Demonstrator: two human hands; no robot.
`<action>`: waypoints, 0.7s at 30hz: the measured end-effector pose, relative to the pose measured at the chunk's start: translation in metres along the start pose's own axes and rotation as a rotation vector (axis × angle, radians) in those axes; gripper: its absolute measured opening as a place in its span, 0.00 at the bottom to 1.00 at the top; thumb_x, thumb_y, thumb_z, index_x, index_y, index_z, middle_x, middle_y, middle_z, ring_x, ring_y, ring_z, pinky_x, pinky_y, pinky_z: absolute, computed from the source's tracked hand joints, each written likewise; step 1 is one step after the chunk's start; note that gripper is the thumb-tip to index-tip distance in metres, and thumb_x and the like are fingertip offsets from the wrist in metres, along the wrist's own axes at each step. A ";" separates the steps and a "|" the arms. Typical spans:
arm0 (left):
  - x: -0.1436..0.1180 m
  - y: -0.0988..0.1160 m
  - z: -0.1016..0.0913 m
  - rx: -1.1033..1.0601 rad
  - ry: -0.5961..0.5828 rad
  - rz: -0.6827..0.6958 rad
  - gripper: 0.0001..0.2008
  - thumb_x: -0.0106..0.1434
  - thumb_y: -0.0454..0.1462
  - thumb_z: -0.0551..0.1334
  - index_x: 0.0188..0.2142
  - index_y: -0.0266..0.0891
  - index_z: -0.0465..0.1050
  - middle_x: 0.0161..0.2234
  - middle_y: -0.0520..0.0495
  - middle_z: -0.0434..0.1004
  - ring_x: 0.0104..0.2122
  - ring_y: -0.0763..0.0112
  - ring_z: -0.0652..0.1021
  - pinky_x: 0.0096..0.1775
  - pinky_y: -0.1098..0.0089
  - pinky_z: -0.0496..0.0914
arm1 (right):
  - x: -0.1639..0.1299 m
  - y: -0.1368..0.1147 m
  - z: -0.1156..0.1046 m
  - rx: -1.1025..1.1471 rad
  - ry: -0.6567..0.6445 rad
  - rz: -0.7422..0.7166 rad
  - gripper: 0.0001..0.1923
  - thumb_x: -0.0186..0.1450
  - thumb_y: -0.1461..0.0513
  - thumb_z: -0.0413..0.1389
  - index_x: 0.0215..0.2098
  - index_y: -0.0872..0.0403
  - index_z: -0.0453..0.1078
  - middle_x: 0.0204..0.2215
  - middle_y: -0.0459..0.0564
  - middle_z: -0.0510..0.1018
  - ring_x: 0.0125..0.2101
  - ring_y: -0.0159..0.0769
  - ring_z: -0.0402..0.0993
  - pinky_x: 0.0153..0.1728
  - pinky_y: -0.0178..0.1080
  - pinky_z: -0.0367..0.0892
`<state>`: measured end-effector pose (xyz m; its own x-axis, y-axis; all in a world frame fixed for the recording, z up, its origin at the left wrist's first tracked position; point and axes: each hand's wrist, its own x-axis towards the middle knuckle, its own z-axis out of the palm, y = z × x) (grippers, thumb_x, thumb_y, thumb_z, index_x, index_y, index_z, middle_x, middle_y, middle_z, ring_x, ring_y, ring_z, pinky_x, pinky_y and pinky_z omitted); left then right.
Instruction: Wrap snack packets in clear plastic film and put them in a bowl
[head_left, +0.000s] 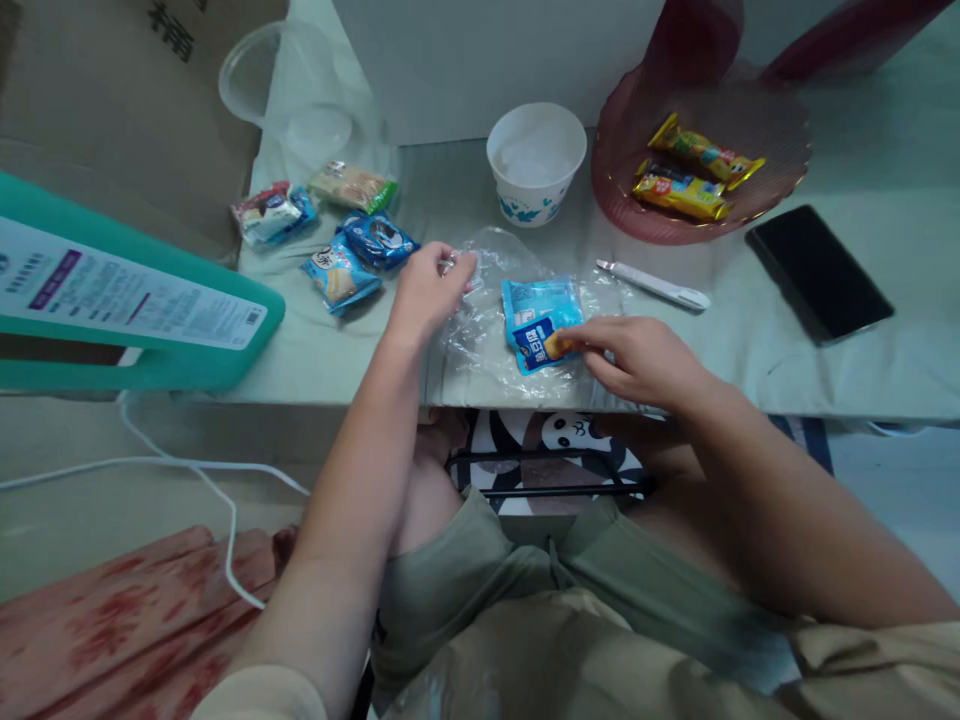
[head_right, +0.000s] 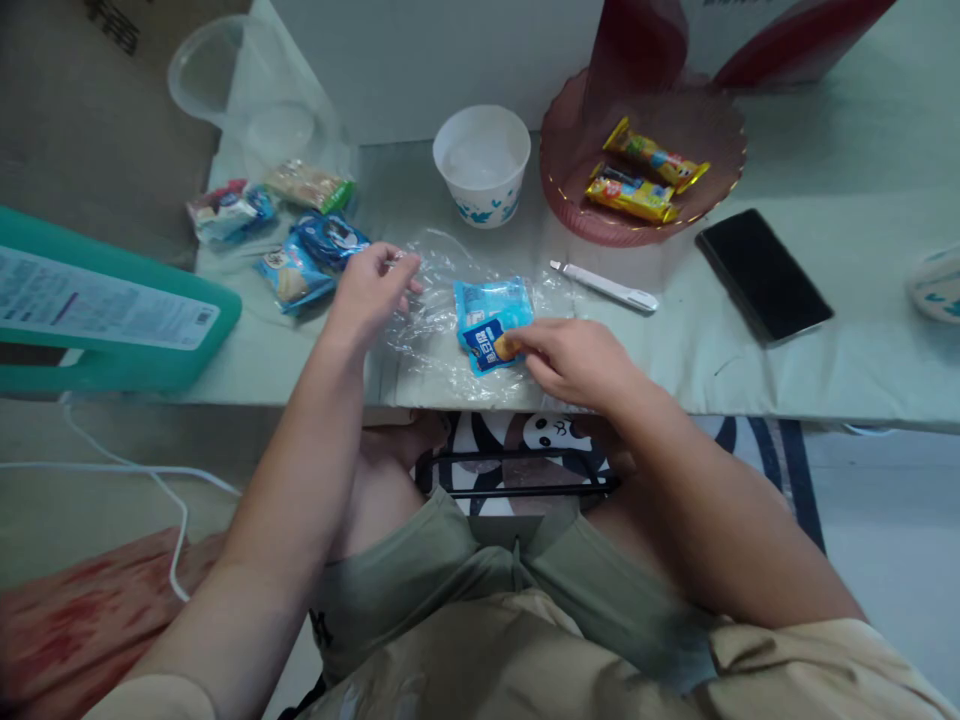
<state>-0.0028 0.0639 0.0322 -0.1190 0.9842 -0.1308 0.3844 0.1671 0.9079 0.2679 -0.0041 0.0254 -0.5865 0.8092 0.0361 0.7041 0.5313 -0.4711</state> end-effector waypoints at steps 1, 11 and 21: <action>-0.001 0.000 -0.001 0.042 -0.063 -0.004 0.10 0.60 0.39 0.69 0.27 0.40 0.71 0.21 0.53 0.72 0.23 0.73 0.70 0.27 0.73 0.61 | 0.003 0.001 0.002 -0.007 0.064 -0.003 0.20 0.66 0.63 0.51 0.52 0.49 0.78 0.44 0.53 0.84 0.39 0.43 0.79 0.39 0.44 0.71; -0.016 0.022 0.011 -0.320 -0.436 -0.112 0.07 0.55 0.34 0.66 0.24 0.37 0.70 0.40 0.45 0.81 0.42 0.64 0.81 0.45 0.65 0.74 | 0.035 -0.002 0.015 -0.141 0.105 0.004 0.45 0.59 0.59 0.65 0.72 0.51 0.55 0.61 0.62 0.72 0.64 0.61 0.64 0.65 0.63 0.57; 0.002 0.009 0.028 -0.445 -0.042 -0.326 0.04 0.53 0.36 0.64 0.26 0.38 0.70 0.29 0.47 0.80 0.25 0.72 0.80 0.19 0.77 0.60 | 0.016 -0.003 -0.001 -0.033 0.203 -0.034 0.17 0.62 0.61 0.61 0.50 0.49 0.70 0.47 0.55 0.81 0.46 0.49 0.76 0.44 0.48 0.70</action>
<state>0.0259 0.0690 0.0295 -0.1267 0.8885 -0.4410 -0.0915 0.4322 0.8971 0.2567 0.0075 0.0287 -0.5196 0.8228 0.2304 0.7001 0.5646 -0.4372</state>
